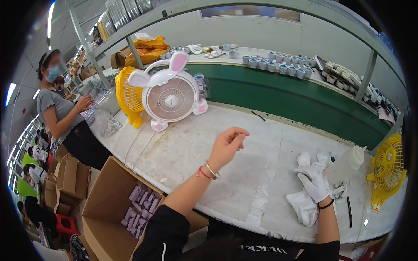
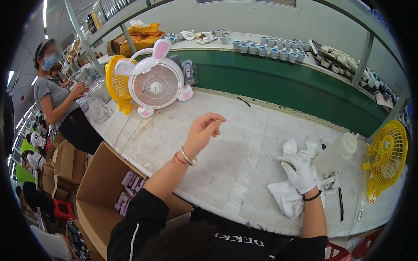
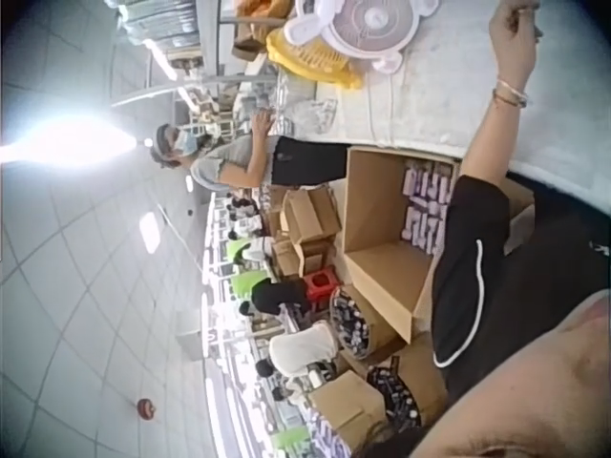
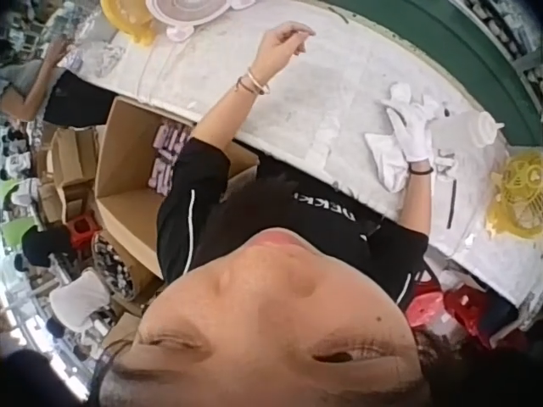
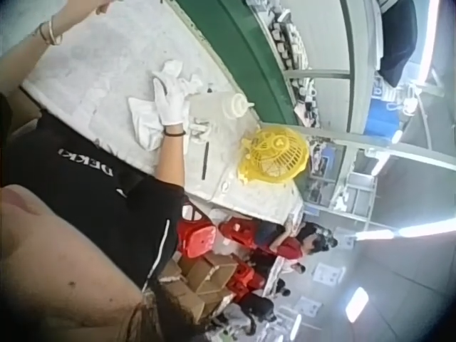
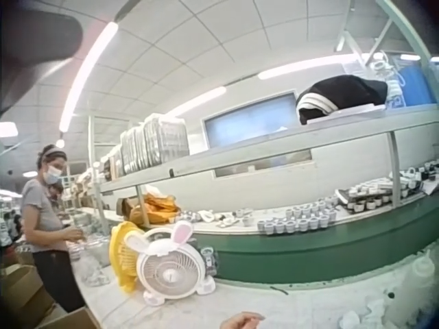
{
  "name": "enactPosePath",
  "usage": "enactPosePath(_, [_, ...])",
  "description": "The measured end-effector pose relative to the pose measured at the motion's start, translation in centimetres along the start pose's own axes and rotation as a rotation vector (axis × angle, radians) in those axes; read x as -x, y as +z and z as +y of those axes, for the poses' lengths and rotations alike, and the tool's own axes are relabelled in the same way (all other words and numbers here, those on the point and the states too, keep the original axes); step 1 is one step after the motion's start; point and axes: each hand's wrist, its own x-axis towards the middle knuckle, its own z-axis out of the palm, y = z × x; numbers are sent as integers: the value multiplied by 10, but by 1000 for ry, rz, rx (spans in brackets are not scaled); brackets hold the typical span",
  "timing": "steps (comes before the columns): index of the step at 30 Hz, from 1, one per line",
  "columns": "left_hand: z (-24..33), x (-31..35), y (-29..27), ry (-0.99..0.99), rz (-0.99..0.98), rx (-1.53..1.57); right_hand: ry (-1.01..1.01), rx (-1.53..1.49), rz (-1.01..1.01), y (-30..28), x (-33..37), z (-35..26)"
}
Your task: Wiping and inspecting small handheld fans with a cloth on a production line.
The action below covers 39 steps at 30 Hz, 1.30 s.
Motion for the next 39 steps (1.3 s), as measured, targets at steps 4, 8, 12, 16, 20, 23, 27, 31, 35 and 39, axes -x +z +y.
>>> enactPosePath(4, [-40, -2, 7, 144, 49, -225, -5, -23, -30, -2, -2, 1])
enactPosePath(8, [-41, -11, -9, 275, 207, -320, -32, 0, 2, -2, 3, 6])
enactPosePath(12, [-36, -13, -32, 411, 572, -294, 10, -18, -21, -2, 4, 6])
enactPosePath(16, [-30, -15, -47, 334, 682, -334, 27, 3, -32, -4, 1, 4])
enactPosePath(20, [-18, -15, -50, -5, 550, 130, 31, -12, -30, -2, -2, 1])
enactPosePath(23, [-16, -14, -45, -44, 498, 123, 22, -1, -28, -3, 0, 0])
enactPosePath(27, [-18, -13, -41, -46, 450, 92, 52, -15, -36, -1, 0, 0])
enactPosePath(31, [-16, -13, -39, -65, 420, 60, 34, -3, -14, 1, -1, 2])
enactPosePath(35, [-12, -13, -37, -74, 410, 32, 14, 18, -5, -1, -3, -3])
enactPosePath(39, [-18, -14, -37, -60, 404, 38, 37, 3, -14, -3, -3, -4])
